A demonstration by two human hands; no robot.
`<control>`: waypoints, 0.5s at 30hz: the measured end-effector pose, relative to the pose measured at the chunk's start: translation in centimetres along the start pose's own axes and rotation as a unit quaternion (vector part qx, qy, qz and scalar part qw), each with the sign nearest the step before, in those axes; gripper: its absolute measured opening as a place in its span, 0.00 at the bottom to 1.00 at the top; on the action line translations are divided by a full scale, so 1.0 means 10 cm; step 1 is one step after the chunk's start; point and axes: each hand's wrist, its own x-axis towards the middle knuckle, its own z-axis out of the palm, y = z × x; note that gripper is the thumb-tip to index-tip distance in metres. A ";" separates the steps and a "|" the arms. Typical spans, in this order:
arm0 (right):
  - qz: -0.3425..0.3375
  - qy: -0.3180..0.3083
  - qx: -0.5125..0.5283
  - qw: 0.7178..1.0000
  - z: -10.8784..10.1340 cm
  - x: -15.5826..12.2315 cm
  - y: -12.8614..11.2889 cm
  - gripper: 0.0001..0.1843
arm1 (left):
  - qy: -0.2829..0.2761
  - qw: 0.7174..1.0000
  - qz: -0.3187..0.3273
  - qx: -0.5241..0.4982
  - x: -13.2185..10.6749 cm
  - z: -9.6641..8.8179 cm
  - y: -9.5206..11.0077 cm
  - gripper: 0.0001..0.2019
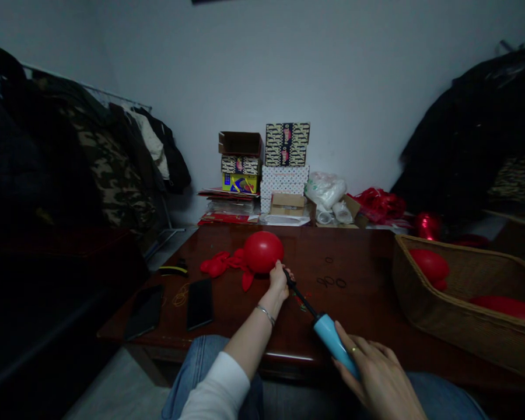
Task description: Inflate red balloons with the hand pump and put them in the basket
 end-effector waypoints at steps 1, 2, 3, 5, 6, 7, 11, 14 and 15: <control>0.005 -0.009 -0.002 1.000 0.00 0.05 -0.02 0.27 | 0.001 1.000 0.001 0.000 0.00 0.00 0.00 0.12; 0.009 -0.019 -0.004 1.000 0.00 0.12 -0.05 0.26 | -0.001 1.000 0.002 0.000 0.00 0.00 -0.01 0.12; 0.014 -0.030 -0.008 0.999 0.00 0.19 -0.08 0.25 | -0.005 1.000 0.005 0.000 -0.01 0.00 -0.02 0.12; 0.022 -0.051 -0.019 0.998 0.00 0.37 -0.14 0.25 | -0.013 1.000 0.007 0.003 -0.02 0.00 -0.03 0.13; 0.025 -0.060 -0.025 0.998 0.00 0.46 -0.18 0.25 | -0.014 1.000 0.007 0.004 -0.03 0.00 -0.04 0.13; 0.027 -0.069 -0.030 0.997 0.00 0.55 -0.21 0.25 | -0.015 1.000 0.004 0.005 -0.04 0.01 -0.05 0.13; 0.037 -0.079 -0.044 0.995 0.04 0.79 -0.32 0.25 | -0.018 1.000 -0.006 0.002 -0.06 0.02 -0.05 0.13; 0.039 -0.066 -0.046 0.996 0.08 0.79 -0.35 0.25 | -0.019 1.000 -0.003 0.013 -0.06 0.03 -0.04 0.12; 0.036 -0.058 -0.046 0.997 0.09 0.76 -0.35 0.25 | -0.019 1.000 -0.004 0.016 -0.06 0.03 -0.04 0.12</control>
